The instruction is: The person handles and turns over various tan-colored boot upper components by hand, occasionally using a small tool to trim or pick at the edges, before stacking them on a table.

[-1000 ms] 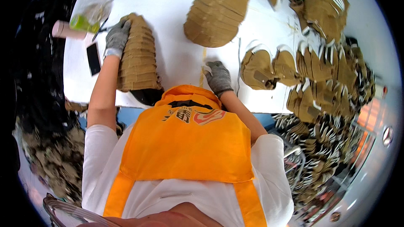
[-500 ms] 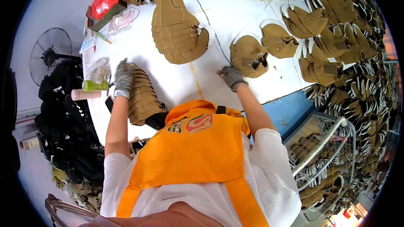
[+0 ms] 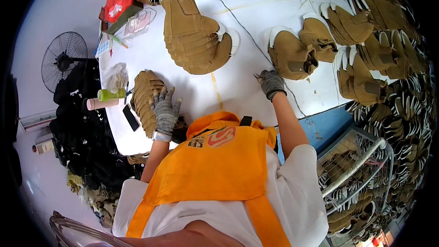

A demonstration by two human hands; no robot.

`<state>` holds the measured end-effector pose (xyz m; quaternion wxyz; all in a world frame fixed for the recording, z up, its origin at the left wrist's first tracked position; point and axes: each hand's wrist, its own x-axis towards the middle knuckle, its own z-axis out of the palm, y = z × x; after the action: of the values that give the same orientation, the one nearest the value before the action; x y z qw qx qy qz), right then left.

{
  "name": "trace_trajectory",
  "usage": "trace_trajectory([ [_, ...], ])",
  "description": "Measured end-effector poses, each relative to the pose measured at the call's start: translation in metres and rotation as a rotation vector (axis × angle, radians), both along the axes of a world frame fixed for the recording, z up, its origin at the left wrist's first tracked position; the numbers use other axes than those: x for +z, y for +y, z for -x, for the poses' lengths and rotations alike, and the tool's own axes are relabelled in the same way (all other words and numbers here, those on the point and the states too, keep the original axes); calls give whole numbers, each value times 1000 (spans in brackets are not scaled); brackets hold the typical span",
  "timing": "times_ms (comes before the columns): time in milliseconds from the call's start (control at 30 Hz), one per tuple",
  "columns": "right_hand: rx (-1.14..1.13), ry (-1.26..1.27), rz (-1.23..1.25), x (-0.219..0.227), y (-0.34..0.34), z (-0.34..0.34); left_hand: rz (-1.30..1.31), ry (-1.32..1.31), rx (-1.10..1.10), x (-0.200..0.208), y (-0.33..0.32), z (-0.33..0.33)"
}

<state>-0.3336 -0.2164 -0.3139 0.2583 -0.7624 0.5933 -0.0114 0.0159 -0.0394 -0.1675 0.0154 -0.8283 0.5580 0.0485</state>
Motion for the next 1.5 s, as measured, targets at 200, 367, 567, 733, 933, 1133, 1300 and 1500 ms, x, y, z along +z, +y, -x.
trace_trajectory([
  [200, -487, -244, -71, 9, -13, -26, -154, -182, -15, -8, 45, -31],
  [367, -88, -437, 234, 16, -7, -52, -141, -50, -1, 3, 37, -36],
  [567, -526, -1010, -1152, 0, -34, -106, 384, 372, -138, 32, -87, -14],
  [733, -364, -1052, -1121, -18, -26, -124, 678, 481, -370, 92, -211, -4],
  [933, -408, -900, -1472, -5, -25, -112, 575, 861, -188, 69, -275, -11],
  [1133, -645, -1278, -1340, 26, -28, -146, 748, 994, -80, 66, -256, 18],
  [1300, -318, -1141, -1082, -1, -53, -143, 888, 1001, -9, 73, -217, 27],
  [1500, -514, -1051, -1056, 16, -40, -118, 894, 937, 242, 34, -172, -12],
])
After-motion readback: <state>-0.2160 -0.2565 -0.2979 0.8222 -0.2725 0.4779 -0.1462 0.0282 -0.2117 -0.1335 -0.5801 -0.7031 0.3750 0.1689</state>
